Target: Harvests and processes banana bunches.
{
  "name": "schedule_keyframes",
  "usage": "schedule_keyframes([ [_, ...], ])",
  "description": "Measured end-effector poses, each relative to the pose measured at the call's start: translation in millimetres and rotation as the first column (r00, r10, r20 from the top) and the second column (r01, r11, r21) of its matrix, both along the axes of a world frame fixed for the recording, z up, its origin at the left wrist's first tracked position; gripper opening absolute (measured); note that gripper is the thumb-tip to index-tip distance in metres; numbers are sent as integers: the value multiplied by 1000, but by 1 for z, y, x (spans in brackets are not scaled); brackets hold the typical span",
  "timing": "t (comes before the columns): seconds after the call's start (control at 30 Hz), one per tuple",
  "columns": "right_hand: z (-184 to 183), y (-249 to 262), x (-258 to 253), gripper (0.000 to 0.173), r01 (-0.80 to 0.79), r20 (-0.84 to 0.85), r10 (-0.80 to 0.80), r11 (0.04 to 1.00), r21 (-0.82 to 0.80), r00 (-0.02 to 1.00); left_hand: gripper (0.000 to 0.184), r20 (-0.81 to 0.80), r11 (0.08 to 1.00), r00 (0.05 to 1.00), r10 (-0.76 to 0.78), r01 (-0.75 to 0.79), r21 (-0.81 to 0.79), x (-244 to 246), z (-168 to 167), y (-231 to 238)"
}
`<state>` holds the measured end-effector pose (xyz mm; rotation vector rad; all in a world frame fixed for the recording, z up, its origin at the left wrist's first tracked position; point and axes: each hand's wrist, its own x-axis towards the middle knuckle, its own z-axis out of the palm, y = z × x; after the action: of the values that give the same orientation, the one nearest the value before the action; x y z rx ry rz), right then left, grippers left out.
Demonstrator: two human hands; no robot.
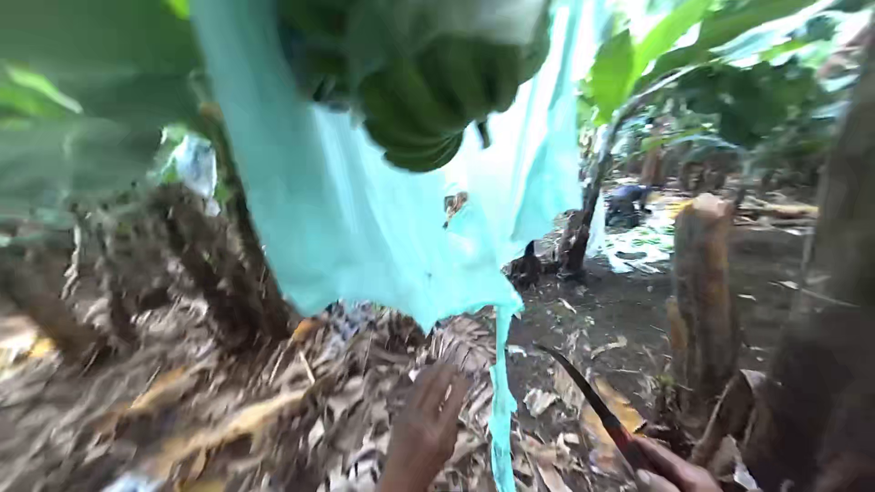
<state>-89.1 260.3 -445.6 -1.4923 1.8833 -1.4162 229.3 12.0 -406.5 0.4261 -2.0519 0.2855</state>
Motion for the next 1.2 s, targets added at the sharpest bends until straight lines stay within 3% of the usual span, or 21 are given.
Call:
schedule_keyframes([
  [0.1, 66, -33, -26, 41, -105, -289, 10, 943, -316, 957, 30, 79, 925, 997, -7, 37, -378, -35, 173, 13],
  [0.2, 124, -87, -63, 44, -145, -418, -78, 867, -476, 905, 31, 212, 766, 960, 181, -2, -643, -79, 301, 18],
  [0.3, 188, -131, -96, 45, -188, -437, -62, 843, -504, 897, 37, 288, 654, 810, 511, -150, -741, -120, 397, 16],
  [0.4, 239, -176, -121, 43, -278, -446, 27, 815, -509, 895, 57, 248, 530, 553, 795, -434, -729, -147, 457, 12],
  [0.5, 281, -218, -134, 41, -333, -459, 75, 791, -513, 885, 79, 256, 315, 190, 948, -680, -662, -163, 484, 24],
  [0.57, 303, -245, -138, 41, -379, -493, 80, 748, -545, 866, 76, 285, 263, 94, 954, -720, -642, -165, 490, 34],
  [0.7, 340, -289, -133, 38, -504, -540, 162, 642, -578, 826, 65, 260, 286, 140, 955, -659, -696, -144, 498, 39],
  [0.8, 362, -310, -127, 37, -606, -593, 235, 559, -566, 770, 72, 213, 301, 216, 953, -580, -757, -120, 497, 33],
  [0.93, 378, -326, -120, 34, -687, -667, 239, 461, -561, 705, 80, 192, 300, 243, 951, -567, -768, -102, 494, 32],
  [1.07, 400, -325, -116, 34, -698, -750, 136, 502, -512, 648, 84, 186, 305, 257, 948, -576, -758, -93, 489, 34],
  [1.2, 443, -291, -106, 34, -652, -838, 76, 668, -360, 540, 81, 196, 330, 279, 940, -597, -731, -92, 485, 37],
])
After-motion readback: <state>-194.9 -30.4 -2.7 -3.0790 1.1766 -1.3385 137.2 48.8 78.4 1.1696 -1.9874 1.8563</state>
